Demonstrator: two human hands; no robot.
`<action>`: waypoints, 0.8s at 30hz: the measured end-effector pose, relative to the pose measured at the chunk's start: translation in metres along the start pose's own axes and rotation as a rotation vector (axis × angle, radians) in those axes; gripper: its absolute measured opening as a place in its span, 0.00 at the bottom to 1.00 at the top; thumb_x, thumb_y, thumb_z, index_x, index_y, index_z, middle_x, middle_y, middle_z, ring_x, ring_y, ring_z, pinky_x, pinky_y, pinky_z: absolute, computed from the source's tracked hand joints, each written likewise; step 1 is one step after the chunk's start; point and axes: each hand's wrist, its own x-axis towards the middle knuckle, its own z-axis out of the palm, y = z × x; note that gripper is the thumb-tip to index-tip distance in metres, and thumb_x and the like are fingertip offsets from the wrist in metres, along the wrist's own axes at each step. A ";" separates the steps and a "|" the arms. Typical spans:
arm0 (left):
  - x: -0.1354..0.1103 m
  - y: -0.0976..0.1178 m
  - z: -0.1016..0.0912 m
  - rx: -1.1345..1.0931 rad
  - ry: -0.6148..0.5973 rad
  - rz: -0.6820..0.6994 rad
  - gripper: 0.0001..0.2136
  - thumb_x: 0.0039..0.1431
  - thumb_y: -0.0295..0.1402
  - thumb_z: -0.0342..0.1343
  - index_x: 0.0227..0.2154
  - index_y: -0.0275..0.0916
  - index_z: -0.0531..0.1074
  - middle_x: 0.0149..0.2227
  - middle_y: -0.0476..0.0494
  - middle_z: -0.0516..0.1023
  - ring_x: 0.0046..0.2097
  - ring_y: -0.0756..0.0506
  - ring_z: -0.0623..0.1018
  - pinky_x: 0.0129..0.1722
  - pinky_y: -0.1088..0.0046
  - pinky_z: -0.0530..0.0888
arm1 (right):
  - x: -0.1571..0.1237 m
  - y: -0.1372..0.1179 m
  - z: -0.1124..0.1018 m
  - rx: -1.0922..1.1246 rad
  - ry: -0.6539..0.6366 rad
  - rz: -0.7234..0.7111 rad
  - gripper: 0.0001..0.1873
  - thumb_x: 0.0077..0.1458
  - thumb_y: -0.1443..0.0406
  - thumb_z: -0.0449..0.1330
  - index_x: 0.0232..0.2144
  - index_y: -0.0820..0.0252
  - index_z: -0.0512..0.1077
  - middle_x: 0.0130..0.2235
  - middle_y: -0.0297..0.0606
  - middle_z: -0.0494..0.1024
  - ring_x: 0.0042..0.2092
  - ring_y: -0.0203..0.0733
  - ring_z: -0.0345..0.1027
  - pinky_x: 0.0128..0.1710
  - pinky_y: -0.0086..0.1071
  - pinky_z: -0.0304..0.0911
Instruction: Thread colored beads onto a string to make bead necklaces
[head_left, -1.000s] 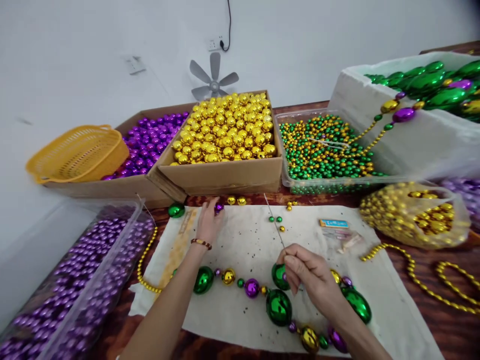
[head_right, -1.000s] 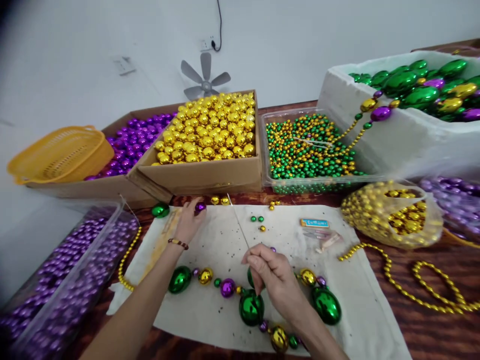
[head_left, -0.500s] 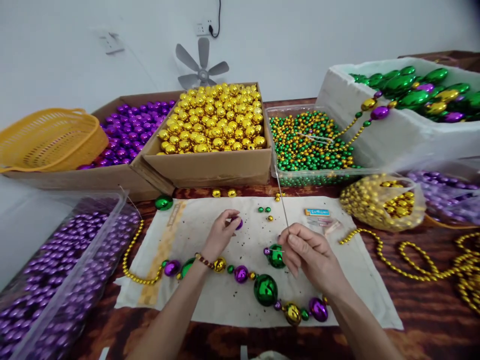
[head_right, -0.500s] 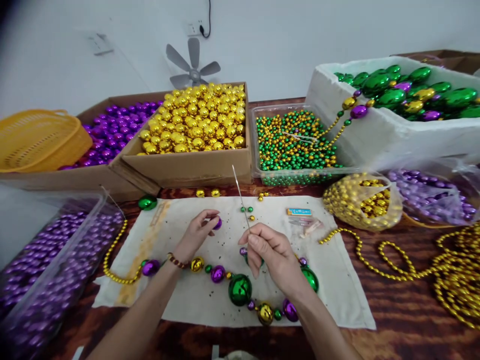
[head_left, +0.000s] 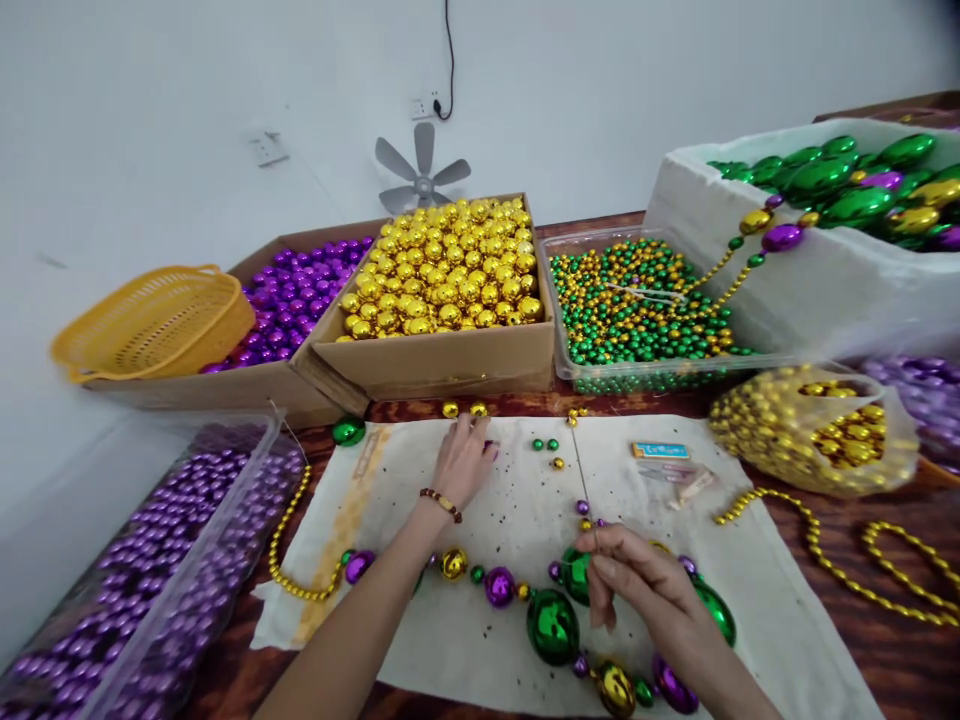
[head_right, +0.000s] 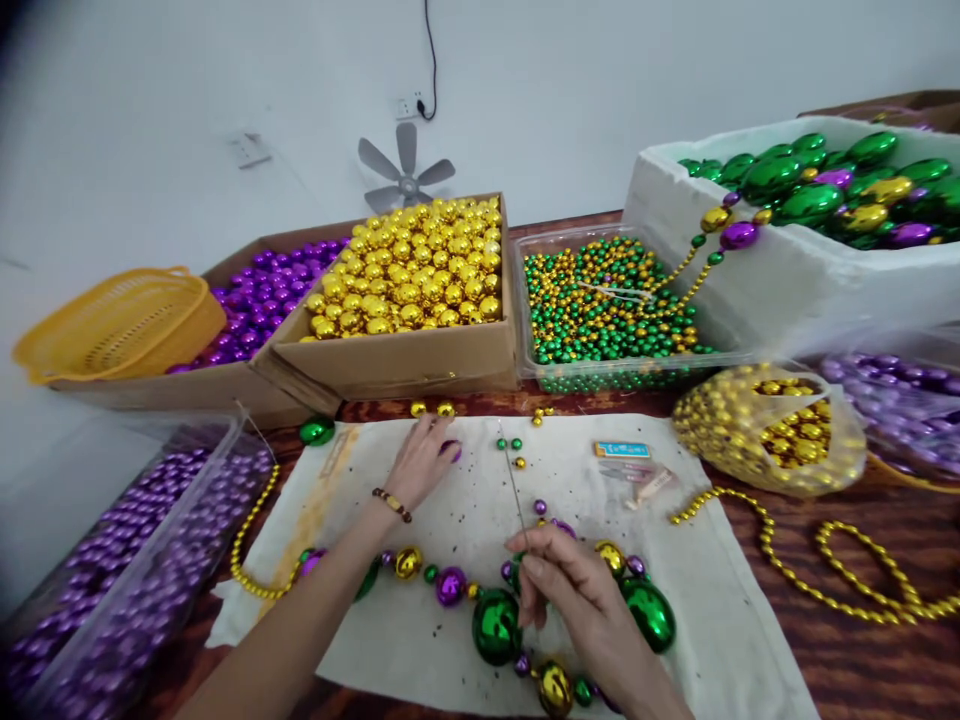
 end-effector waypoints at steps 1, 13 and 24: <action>0.008 -0.002 -0.001 0.016 0.012 -0.009 0.18 0.58 0.29 0.50 0.53 0.40 0.65 0.50 0.37 0.63 0.52 0.38 0.66 0.54 0.59 0.63 | -0.001 0.004 0.000 0.000 0.003 0.003 0.11 0.65 0.60 0.51 0.44 0.61 0.67 0.25 0.33 0.71 0.27 0.36 0.65 0.27 0.30 0.59; 0.044 -0.004 -0.008 -0.187 0.060 -0.121 0.15 0.55 0.27 0.54 0.46 0.39 0.70 0.49 0.36 0.69 0.53 0.37 0.68 0.55 0.55 0.62 | 0.002 0.022 0.001 -0.127 0.060 -0.010 0.12 0.63 0.59 0.53 0.42 0.59 0.70 0.31 0.39 0.78 0.31 0.39 0.74 0.27 0.28 0.62; -0.025 0.059 -0.038 -1.879 -0.124 -0.458 0.12 0.60 0.34 0.56 0.45 0.36 0.72 0.42 0.40 0.76 0.41 0.46 0.77 0.44 0.69 0.73 | 0.006 0.036 0.006 -0.502 0.121 -0.192 0.13 0.64 0.62 0.51 0.47 0.60 0.71 0.21 0.30 0.71 0.22 0.34 0.67 0.25 0.26 0.63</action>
